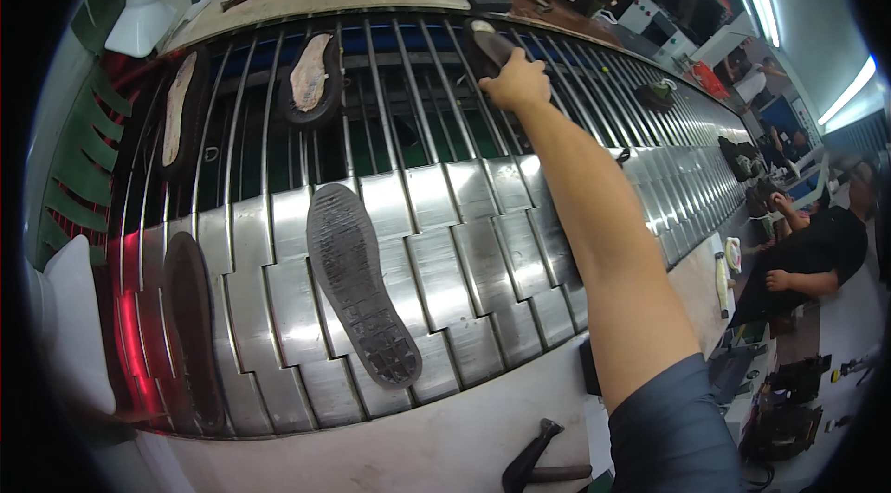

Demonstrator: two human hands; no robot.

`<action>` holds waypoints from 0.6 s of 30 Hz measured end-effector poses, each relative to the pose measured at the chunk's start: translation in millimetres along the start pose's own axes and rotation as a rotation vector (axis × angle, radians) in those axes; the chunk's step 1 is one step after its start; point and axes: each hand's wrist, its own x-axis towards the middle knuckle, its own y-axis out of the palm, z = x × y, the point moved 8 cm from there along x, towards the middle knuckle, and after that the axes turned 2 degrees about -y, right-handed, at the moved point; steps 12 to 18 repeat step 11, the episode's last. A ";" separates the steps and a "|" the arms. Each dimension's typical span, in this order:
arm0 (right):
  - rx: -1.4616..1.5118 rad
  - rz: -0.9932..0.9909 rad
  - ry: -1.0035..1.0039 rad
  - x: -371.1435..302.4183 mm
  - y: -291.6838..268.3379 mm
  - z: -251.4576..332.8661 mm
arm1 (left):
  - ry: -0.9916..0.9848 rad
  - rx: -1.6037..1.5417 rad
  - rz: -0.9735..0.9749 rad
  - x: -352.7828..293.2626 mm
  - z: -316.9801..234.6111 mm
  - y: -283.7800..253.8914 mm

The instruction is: The person assembles shoes by pressing outsoles onto shoe uppers by hand, tapping the bonded edges with a hammer, and placing the assembled shoes onto the conveyor belt.

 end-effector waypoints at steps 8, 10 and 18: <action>0.054 0.042 -0.120 -128.5 -126.5 -16.3 | 0.091 -0.025 -0.030 -14.7 -8.9 -15.7; 0.270 0.118 -0.173 -171.0 -155.3 -30.0 | 0.113 -0.017 -0.052 -14.9 -12.8 -18.3; 0.389 0.156 -0.211 -199.1 -163.5 -36.7 | 0.136 -0.018 -0.052 -21.1 -10.4 -16.0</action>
